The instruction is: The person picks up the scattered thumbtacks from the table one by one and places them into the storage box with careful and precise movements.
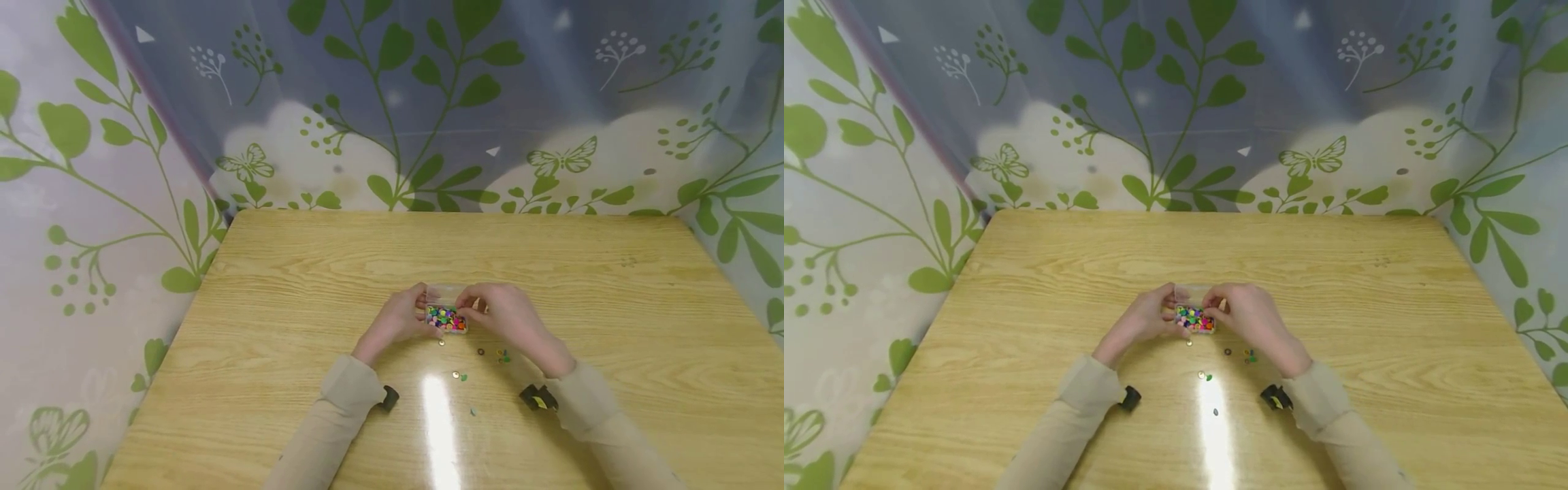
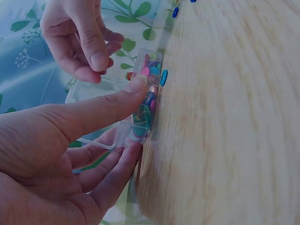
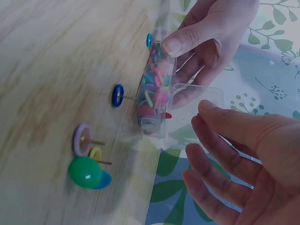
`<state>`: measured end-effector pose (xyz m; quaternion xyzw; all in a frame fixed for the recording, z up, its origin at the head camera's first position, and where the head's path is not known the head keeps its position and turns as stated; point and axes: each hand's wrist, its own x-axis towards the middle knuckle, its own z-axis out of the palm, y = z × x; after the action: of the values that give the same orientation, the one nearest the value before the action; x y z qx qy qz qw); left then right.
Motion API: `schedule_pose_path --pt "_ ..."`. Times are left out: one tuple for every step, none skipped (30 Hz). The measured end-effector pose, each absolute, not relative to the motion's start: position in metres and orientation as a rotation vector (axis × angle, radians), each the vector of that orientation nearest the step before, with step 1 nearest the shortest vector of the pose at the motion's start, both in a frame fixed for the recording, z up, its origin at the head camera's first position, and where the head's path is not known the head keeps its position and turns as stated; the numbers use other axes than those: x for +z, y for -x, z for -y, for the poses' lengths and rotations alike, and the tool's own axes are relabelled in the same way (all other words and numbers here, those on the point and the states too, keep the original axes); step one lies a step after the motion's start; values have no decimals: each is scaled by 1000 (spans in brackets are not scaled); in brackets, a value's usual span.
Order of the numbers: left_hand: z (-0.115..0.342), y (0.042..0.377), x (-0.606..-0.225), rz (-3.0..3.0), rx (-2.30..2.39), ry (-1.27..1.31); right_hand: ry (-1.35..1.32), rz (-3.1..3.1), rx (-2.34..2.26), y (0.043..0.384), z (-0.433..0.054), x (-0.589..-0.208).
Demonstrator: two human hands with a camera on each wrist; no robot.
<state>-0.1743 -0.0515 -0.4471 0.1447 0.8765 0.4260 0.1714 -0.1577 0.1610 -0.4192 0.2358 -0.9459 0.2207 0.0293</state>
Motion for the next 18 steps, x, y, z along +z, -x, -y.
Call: schedule_pose_path --pt "52 174 -447 -2490 1207 -409 -735 2912 680 157 -160 -419" --pt "52 174 -447 -2489 1205 -405 -736 2910 687 157 -160 -418" --pt "52 174 -446 -2489 1204 -402 -735 2909 692 157 -161 -418" --pt "51 174 -446 -2490 1203 -403 -731 2908 699 156 -162 -418" --pt "51 173 -446 -2489 1203 -398 -727 2906 706 155 -164 -418" --pt "51 173 -446 -2490 1201 -395 -720 2904 706 155 -166 -417" --pt "51 173 -445 -2490 1201 -391 -715 2900 701 154 -169 -417" --pt "51 173 -445 -2489 1200 -388 -709 2898 692 153 -171 -416" --pt "51 173 -445 -2487 1200 -383 -708 2894 679 152 -174 -416" --pt "51 173 -445 -2486 1200 -377 -708 2891 668 152 -177 -416" --pt "50 172 -444 -2484 1202 -370 -712 2889 657 151 -181 -415" --pt "50 172 -444 -2484 1201 -368 -716 2886 641 150 -184 -415" --pt "50 172 -445 -2485 1201 -368 -721 2886 631 149 -187 -415" --pt "50 172 -445 -2487 1198 -369 -731 2886 630 147 -190 -414" --pt "50 173 -445 -2490 1196 -373 -740 2891 631 146 -193 -414" --pt "50 173 -446 -2493 1193 -376 -750 2896 631 145 -195 -415" --pt "50 173 -446 -2496 1190 -379 -767 2900 629 144 -198 -415" --pt "50 173 -447 -2499 1187 -381 -781 2905 633 142 -201 -416"
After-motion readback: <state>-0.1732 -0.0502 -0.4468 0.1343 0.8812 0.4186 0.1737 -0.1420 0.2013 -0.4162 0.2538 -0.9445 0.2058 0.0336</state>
